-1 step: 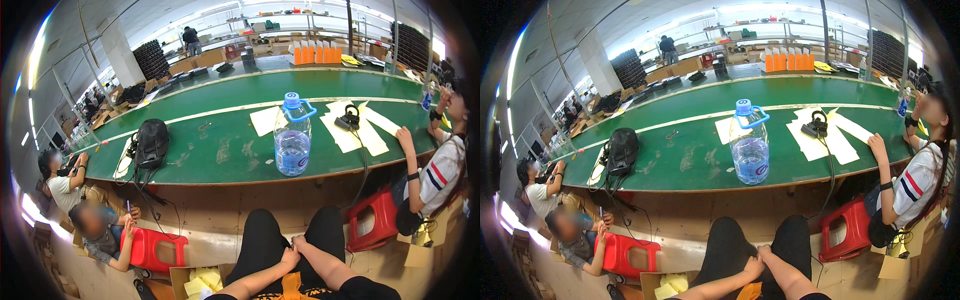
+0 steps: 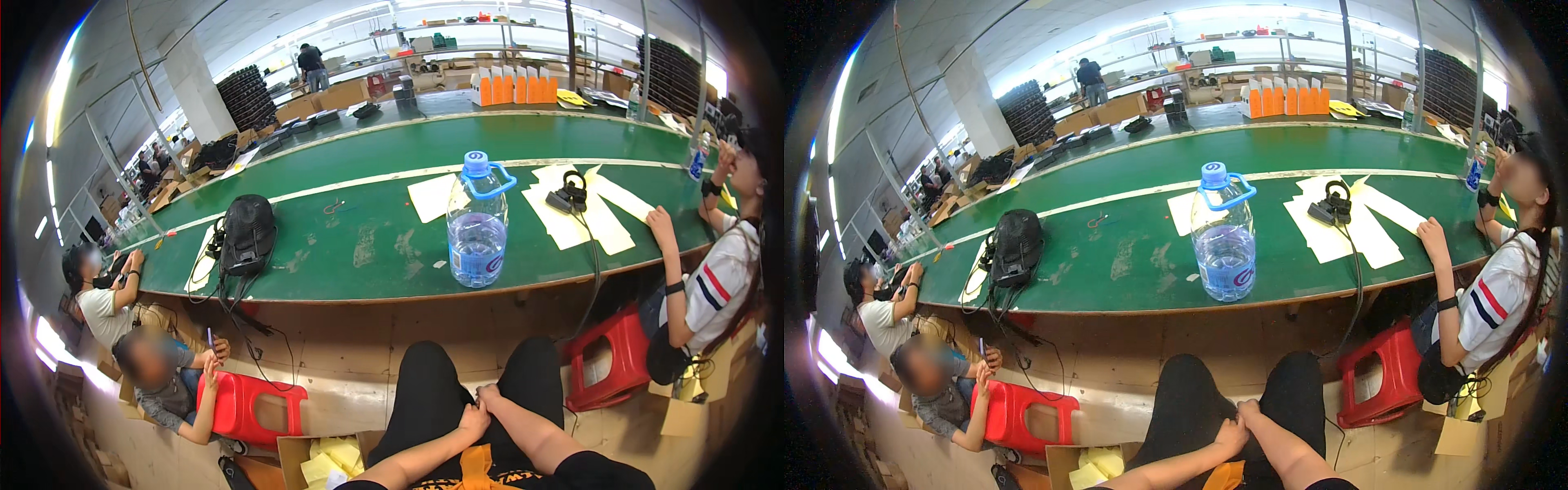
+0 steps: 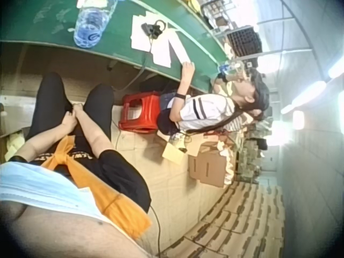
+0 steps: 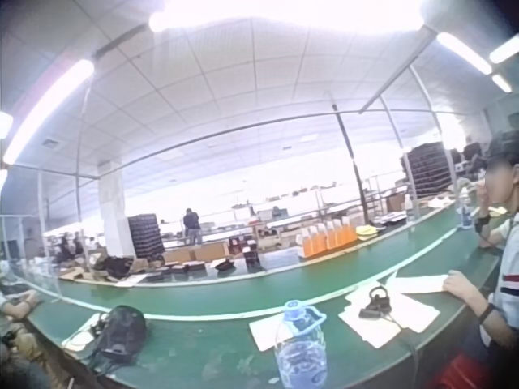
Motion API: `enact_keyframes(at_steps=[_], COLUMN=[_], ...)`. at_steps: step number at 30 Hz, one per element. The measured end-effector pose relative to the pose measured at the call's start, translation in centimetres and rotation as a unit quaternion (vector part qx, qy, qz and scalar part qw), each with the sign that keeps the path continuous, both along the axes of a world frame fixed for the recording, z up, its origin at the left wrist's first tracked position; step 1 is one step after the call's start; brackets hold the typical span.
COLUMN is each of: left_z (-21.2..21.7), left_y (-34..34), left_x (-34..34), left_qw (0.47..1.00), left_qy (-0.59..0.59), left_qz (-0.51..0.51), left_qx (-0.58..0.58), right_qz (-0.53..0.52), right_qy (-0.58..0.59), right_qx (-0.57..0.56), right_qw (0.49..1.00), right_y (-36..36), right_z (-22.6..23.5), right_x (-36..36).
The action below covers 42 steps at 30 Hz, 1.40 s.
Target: Assemble electronic components by attaching straps or mounts.
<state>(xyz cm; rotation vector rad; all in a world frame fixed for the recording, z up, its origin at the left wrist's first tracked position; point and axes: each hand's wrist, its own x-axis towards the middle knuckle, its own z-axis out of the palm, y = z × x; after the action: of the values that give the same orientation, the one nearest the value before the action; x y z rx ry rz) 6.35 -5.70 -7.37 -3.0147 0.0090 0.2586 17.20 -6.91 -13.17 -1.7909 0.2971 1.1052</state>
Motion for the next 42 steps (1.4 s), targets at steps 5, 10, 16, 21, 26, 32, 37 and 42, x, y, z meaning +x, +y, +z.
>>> enact_keyframes(at_steps=[5, 10, 16, 21, 26, 32, 37, 42], left_z=[-0.4, 0.8, 0.9, 0.8, 1.0, 0.6, 0.8, 1.1], left_y=[-0.1, -0.1, 0.1, 0.1, 0.3, 0.3, 0.7, -0.1], left_x=[0.0, 0.1, -0.1, 0.2, 0.1, -0.3, -0.3, 1.4], left_qw=[1.0, 1.0, 1.0, 0.999, 0.999, 1.0, 1.0, 0.996], left_qy=[-0.017, 0.014, 0.022, 0.033, 0.018, -0.008, 0.0, 0.069], left_qz=[0.001, -0.003, -0.003, -0.005, -0.023, -0.007, 0.001, -0.019], left_qx=[0.001, 0.008, 0.011, -0.024, -0.037, -0.011, -0.026, -0.05], right_qz=[0.032, 0.036, -0.001, -0.023, -0.006, 0.015, 0.008, 0.072], right_qy=[-0.063, -0.092, -0.096, -0.102, -0.071, -0.024, -0.027, -0.143], right_qx=[-0.005, 0.0, 0.012, -0.011, -0.052, -0.046, -0.008, -0.082], right_qw=[0.998, 0.995, 0.995, 0.994, 0.996, 0.999, 1.0, 0.984], right_y=[-0.3, -0.3, -0.2, -0.2, -0.2, 0.2, 0.3, -0.9], right_z=[-2.2, -1.8, -2.2, -5.0, -3.3, -2.3, -1.1, -4.5], right_x=[0.2, 0.0, -0.2, 0.4, 0.4, 0.1, -0.2, 1.2])
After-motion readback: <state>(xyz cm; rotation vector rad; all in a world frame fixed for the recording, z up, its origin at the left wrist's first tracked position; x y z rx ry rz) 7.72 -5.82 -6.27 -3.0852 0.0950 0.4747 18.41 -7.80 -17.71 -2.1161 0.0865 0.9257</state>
